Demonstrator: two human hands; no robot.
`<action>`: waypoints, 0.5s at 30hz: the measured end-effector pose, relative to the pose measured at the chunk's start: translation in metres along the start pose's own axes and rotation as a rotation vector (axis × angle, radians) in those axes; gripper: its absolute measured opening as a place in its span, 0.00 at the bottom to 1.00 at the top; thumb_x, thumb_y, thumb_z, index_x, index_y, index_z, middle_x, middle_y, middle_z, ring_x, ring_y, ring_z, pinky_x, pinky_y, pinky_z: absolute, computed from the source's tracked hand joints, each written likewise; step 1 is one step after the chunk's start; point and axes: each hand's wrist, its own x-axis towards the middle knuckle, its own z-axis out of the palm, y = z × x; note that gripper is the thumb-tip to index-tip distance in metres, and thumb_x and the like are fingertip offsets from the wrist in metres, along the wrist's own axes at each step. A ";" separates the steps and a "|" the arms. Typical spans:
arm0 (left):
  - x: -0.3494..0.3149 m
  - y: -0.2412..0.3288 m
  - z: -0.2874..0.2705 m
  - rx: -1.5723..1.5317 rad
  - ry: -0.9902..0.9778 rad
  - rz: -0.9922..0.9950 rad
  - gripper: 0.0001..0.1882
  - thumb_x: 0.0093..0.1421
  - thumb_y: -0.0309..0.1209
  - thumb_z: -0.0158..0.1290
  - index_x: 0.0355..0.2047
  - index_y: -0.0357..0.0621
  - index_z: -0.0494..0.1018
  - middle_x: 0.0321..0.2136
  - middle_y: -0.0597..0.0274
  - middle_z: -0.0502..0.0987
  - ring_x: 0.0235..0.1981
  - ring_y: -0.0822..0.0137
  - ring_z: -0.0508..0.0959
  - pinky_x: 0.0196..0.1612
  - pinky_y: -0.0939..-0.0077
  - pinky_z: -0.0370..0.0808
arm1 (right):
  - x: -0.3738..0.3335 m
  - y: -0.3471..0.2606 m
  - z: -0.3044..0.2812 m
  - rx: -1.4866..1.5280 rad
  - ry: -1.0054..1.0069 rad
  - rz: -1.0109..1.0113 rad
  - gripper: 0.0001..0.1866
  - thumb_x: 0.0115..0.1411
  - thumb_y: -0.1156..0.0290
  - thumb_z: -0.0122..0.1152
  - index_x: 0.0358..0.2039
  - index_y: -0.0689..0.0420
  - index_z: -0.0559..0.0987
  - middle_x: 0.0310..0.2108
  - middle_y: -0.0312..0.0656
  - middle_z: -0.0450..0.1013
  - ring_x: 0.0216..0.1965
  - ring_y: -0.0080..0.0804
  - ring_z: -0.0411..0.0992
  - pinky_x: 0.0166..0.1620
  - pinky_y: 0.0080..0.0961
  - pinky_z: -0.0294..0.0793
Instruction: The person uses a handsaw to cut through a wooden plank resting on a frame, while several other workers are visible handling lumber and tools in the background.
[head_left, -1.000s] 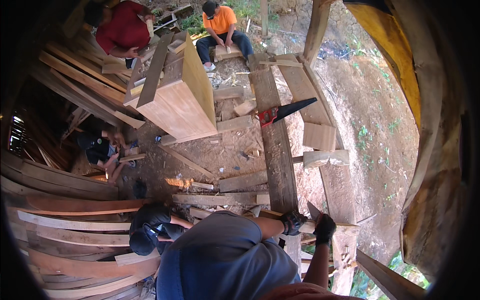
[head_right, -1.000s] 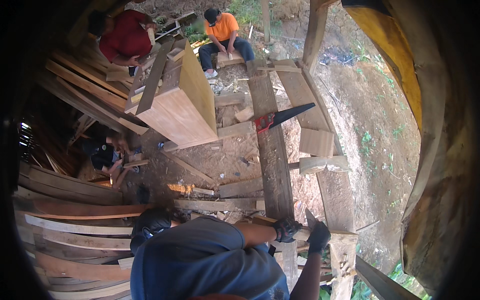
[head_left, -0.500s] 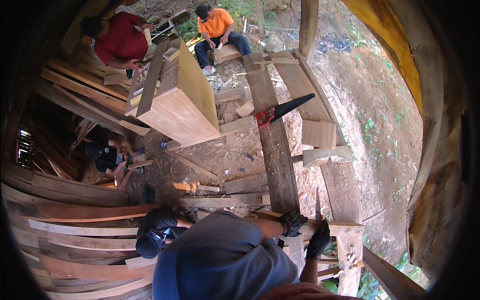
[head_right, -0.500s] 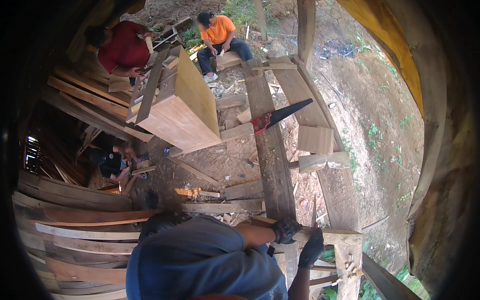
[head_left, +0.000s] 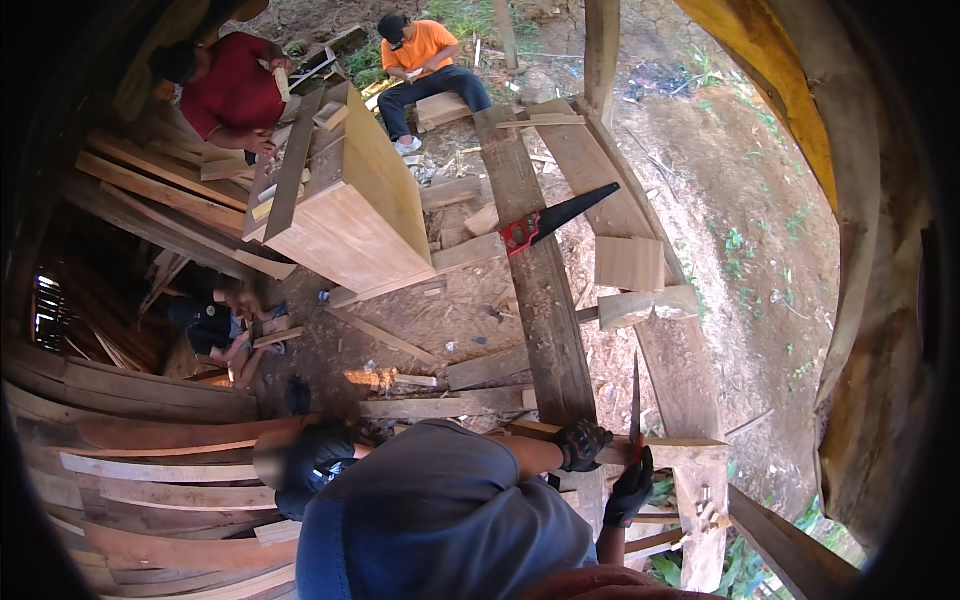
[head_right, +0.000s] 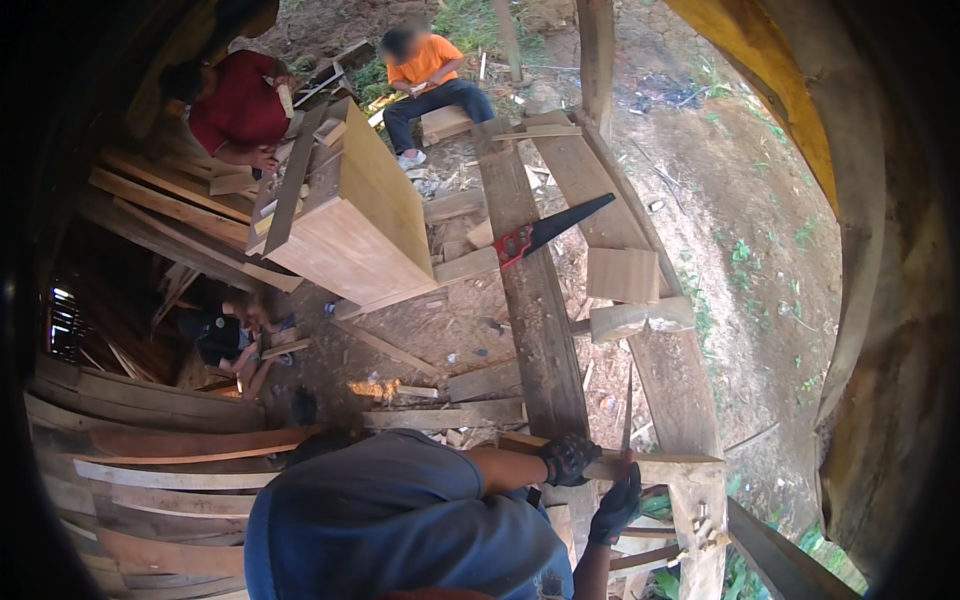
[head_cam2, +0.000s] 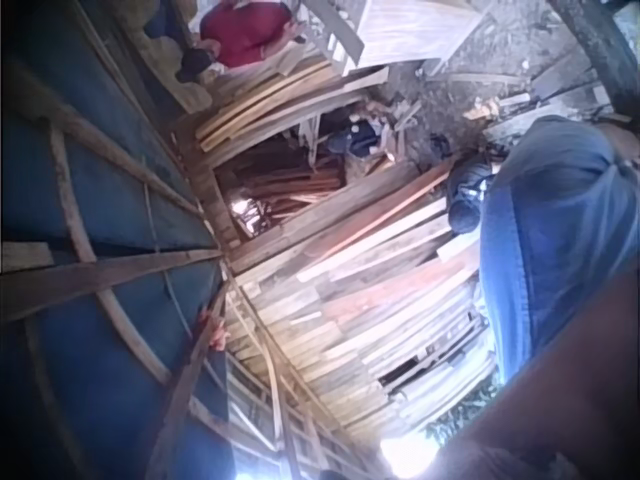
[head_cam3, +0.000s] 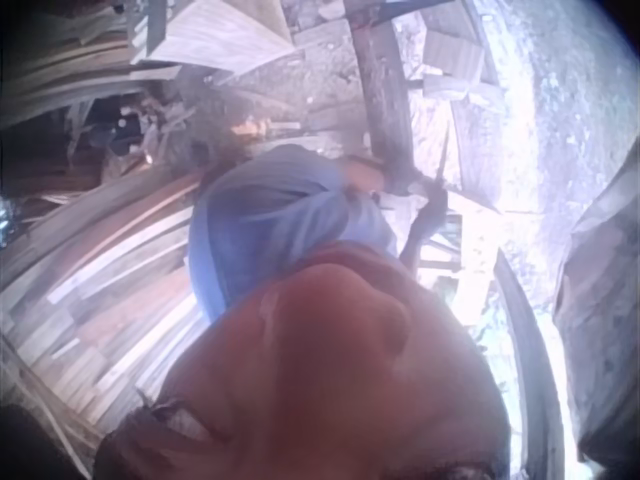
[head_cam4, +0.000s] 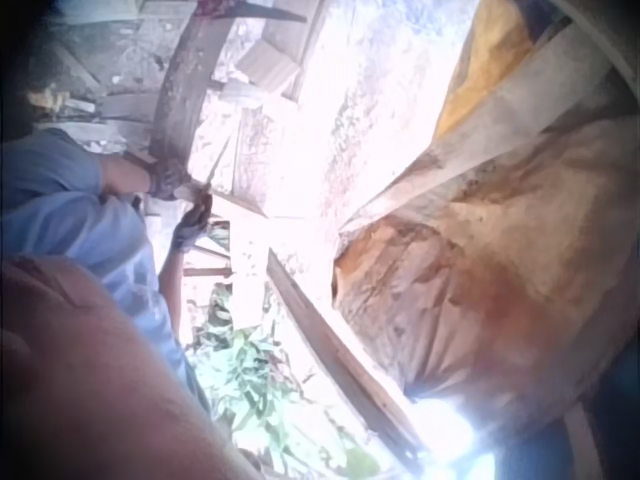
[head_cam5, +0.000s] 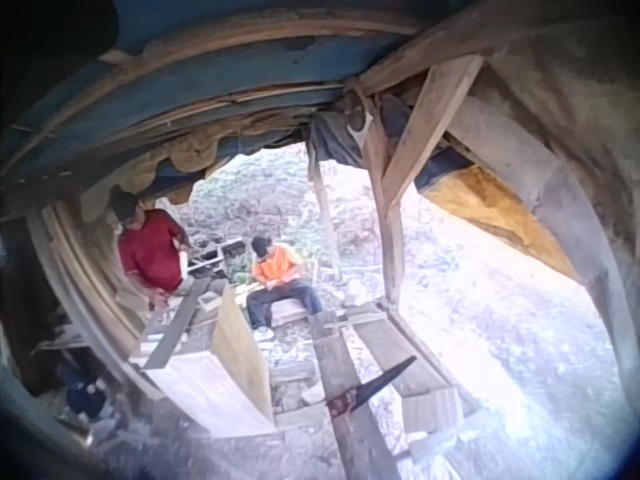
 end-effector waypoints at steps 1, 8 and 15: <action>-0.001 0.000 0.002 0.005 0.024 0.003 0.29 0.52 0.45 0.68 0.49 0.45 0.73 0.40 0.52 0.81 0.44 0.50 0.84 0.50 0.53 0.79 | 0.000 0.000 0.002 0.028 0.013 -0.008 0.26 0.76 0.60 0.50 0.64 0.65 0.77 0.57 0.59 0.79 0.56 0.54 0.79 0.57 0.45 0.77; 0.000 -0.005 0.011 -0.016 0.026 0.000 0.29 0.50 0.47 0.68 0.47 0.46 0.73 0.39 0.52 0.80 0.42 0.50 0.84 0.48 0.54 0.79 | 0.001 -0.004 -0.001 0.031 0.002 0.000 0.27 0.76 0.58 0.49 0.63 0.66 0.77 0.57 0.60 0.79 0.56 0.55 0.79 0.57 0.47 0.77; -0.004 -0.001 0.003 0.040 0.074 0.027 0.30 0.50 0.48 0.68 0.46 0.45 0.73 0.37 0.53 0.79 0.41 0.51 0.84 0.47 0.54 0.79 | 0.001 0.006 0.003 0.008 0.013 -0.017 0.27 0.76 0.58 0.48 0.63 0.66 0.77 0.57 0.60 0.79 0.57 0.58 0.79 0.58 0.47 0.76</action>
